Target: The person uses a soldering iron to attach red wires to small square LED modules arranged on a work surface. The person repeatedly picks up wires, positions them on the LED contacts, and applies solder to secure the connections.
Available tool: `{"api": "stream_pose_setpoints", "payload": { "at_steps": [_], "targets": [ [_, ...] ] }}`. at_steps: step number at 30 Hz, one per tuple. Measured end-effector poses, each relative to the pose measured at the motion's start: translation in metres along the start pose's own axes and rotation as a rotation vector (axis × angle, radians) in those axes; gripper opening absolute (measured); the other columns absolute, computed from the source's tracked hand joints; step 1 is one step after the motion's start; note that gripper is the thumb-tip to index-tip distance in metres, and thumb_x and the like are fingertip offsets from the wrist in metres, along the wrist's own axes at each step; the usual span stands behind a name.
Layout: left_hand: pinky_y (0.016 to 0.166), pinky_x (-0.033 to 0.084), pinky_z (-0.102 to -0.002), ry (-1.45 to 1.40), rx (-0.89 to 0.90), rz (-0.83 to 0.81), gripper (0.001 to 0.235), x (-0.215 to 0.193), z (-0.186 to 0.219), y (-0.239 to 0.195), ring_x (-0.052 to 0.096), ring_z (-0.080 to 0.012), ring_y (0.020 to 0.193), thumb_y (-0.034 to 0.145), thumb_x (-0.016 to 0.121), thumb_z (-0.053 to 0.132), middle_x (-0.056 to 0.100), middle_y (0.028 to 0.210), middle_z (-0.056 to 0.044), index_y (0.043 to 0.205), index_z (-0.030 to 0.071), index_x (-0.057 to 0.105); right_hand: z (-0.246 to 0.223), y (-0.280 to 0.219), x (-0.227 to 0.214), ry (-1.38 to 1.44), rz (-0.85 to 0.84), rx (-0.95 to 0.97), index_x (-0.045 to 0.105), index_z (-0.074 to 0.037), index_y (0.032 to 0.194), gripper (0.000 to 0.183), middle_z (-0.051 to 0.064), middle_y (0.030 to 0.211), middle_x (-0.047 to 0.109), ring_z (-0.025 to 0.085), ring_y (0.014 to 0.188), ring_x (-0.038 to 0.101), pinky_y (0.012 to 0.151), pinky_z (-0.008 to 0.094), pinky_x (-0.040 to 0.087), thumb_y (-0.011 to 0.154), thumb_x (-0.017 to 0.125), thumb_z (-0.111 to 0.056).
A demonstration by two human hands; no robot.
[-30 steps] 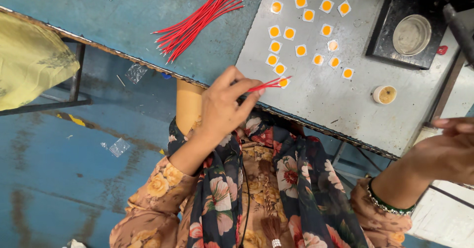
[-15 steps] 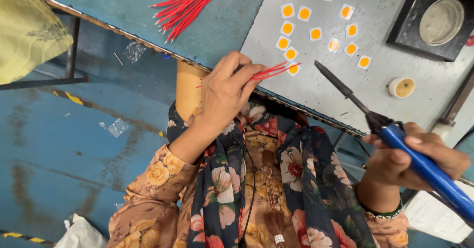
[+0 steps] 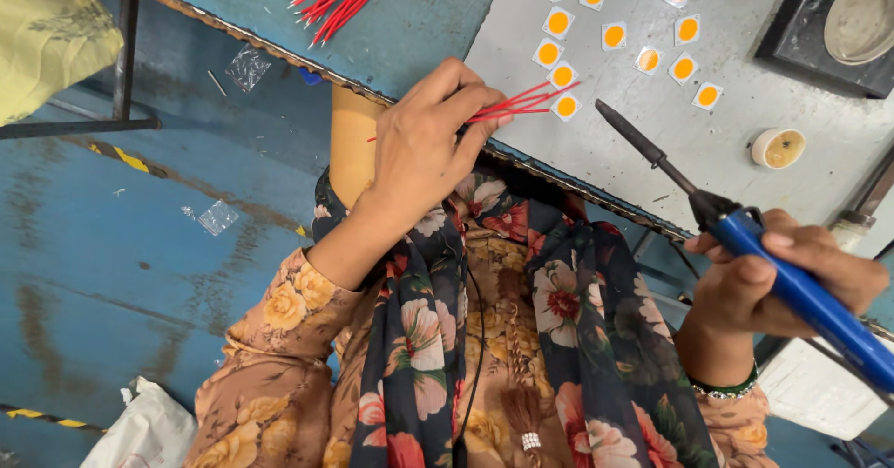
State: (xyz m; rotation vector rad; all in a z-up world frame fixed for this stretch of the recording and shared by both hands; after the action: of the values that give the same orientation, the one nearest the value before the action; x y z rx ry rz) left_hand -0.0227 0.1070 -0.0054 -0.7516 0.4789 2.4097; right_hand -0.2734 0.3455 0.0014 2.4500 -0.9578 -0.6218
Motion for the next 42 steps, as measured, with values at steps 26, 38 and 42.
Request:
{"api": "stream_pose_setpoints", "payload": {
  "at_steps": [26, 38, 42],
  "targets": [
    [0.076, 0.053, -0.04, 0.046, 0.071, 0.024, 0.011, 0.007, -0.002, 0.006, 0.066, -0.0235, 0.096, 0.097, 0.077, 0.015, 0.06, 0.102, -0.001, 0.105, 0.01, 0.072, -0.02, 0.021, 0.044, -0.027, -0.296, 0.013, 0.047, 0.005, 0.115, 0.044, 0.015, 0.081, 0.063, 0.024, 0.07, 0.072, 0.06, 0.026, 0.055, 0.108, 0.075, -0.028],
    [0.072, 0.052, -0.038, 0.064, 0.113, 0.06, 0.013, 0.006, 0.001, 0.0, 0.061, -0.022, 0.091, 0.096, 0.079, 0.015, 0.059, 0.102, 0.0, 0.106, 0.01, 0.072, -0.015, 0.017, 0.029, -0.137, -0.371, 0.006, 0.06, 0.001, 0.101, 0.033, 0.011, 0.075, 0.06, 0.023, 0.066, 0.065, 0.061, 0.03, 0.052, 0.103, 0.082, -0.024],
    [0.072, 0.052, -0.038, 0.068, 0.128, 0.06, 0.015, 0.005, 0.0, -0.002, 0.061, -0.0223, 0.091, 0.094, 0.079, 0.011, 0.059, 0.103, 0.0, 0.106, 0.009, 0.072, -0.021, 0.015, 0.027, -0.134, -0.425, 0.044, 0.062, 0.0, 0.098, 0.032, 0.011, 0.079, 0.062, 0.024, 0.072, 0.066, 0.067, 0.031, 0.054, 0.105, 0.083, -0.023]
  ]
}}
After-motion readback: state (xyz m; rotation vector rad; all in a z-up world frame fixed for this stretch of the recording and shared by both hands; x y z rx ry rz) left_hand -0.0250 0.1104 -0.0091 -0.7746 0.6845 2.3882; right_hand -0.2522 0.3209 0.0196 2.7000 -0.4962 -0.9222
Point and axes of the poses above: each hand's wrist, its own y-axis towards the middle knuckle, its own x-axis out of the palm, z = x × y, the point moved 5 cm from there along y, towards the middle knuckle
